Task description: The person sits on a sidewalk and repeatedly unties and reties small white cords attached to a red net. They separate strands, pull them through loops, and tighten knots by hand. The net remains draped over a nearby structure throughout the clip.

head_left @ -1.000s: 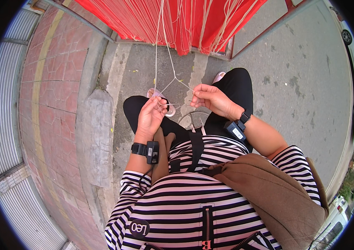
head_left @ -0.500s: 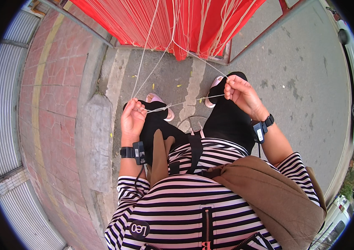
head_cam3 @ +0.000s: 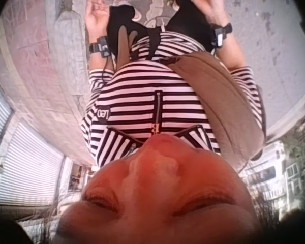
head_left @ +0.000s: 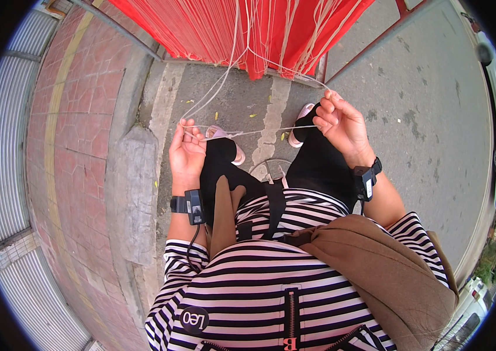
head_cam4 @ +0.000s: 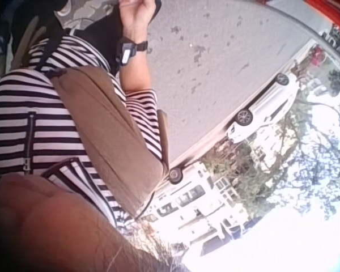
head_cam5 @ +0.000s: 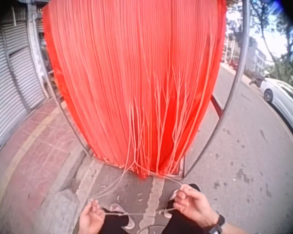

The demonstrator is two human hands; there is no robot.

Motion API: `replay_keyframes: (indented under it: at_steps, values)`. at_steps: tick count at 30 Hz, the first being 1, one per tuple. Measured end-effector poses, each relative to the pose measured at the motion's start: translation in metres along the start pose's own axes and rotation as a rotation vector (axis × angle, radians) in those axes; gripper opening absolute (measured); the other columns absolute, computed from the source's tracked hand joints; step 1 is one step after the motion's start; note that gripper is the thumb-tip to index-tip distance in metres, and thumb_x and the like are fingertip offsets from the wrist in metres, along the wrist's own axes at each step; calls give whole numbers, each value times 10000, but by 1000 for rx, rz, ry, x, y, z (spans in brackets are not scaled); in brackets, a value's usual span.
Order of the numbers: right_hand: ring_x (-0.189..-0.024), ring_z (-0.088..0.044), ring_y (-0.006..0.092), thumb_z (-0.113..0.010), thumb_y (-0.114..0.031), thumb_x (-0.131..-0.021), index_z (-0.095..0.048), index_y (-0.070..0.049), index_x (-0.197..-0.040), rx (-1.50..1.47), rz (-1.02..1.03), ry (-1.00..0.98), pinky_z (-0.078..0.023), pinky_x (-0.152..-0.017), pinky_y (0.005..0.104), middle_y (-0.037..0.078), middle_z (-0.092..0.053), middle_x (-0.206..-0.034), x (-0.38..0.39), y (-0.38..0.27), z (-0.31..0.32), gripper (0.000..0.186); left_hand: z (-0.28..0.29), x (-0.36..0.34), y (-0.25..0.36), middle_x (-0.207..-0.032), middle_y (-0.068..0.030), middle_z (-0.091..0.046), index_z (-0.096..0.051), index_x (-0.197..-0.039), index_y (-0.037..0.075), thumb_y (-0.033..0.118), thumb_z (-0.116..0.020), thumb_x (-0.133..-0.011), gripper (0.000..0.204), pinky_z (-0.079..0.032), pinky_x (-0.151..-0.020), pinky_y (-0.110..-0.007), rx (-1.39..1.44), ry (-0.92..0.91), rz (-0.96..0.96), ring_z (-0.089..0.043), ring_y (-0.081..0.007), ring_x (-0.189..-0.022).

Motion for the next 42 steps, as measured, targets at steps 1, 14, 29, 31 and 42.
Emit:
replay_keyframes:
  at_steps: [1, 14, 29, 31, 42]
  values:
    - [-608, -402, 105, -557, -140, -948, -563, -41, -1023, -9, 9, 0, -368, -620, 265, 16, -521, -762, 1, 0, -2, 124, 1, -1, 0, -1069, -67, -675, -615, -1100, 74, 170, -584, -966, 167, -528, -833, -322, 0, 29, -10, -634, -186, -932]
    - [-550, -356, 83, -512, -142, -970, -544, -47, -1025, -10, 31, -95, -320, -550, 243, -2, -463, -715, 14, -9, -37, 114, 0, -3, -8, -1150, -90, -651, -586, -1189, 113, 255, -575, -974, 257, -494, -967, -451, 56, 51, -2, -611, -241, -1059]
    - [-536, -383, 81, -508, -146, -976, -474, -72, -1006, 43, -14, -270, -335, -527, 238, 8, -448, -755, 20, -3, -88, 87, -84, 23, -47, -1284, -279, -531, -61, -1542, 280, 0, -513, -938, 805, -456, -1015, -524, -285, -342, 48, -592, -369, -1136]
    - [-538, -383, 82, -507, -141, -975, -474, -71, -1012, 22, 0, -282, -336, -527, 238, 9, -448, -758, 19, -3, -86, 86, -81, 23, -47, -1231, -248, -577, -116, -1535, 227, 23, -523, -948, 743, -497, -965, -493, -337, -311, 26, -629, -329, -1058]
    - [-556, -384, 96, -506, -183, -982, -522, -33, -1123, 14, 2, -215, -335, -546, 246, 33, -524, -790, 16, -1, -56, 206, -78, 25, -36, -1038, -87, -660, -528, -1266, 87, 159, -528, -994, 281, -520, -824, -364, -111, -264, 82, -595, -157, -816]
Point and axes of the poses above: each hand's wrist, its own x-axis away from the middle knuckle, its own z-axis out of the back of the hand, y = z × x, the point moved 1 cm from there along -x, towards the middle knuckle
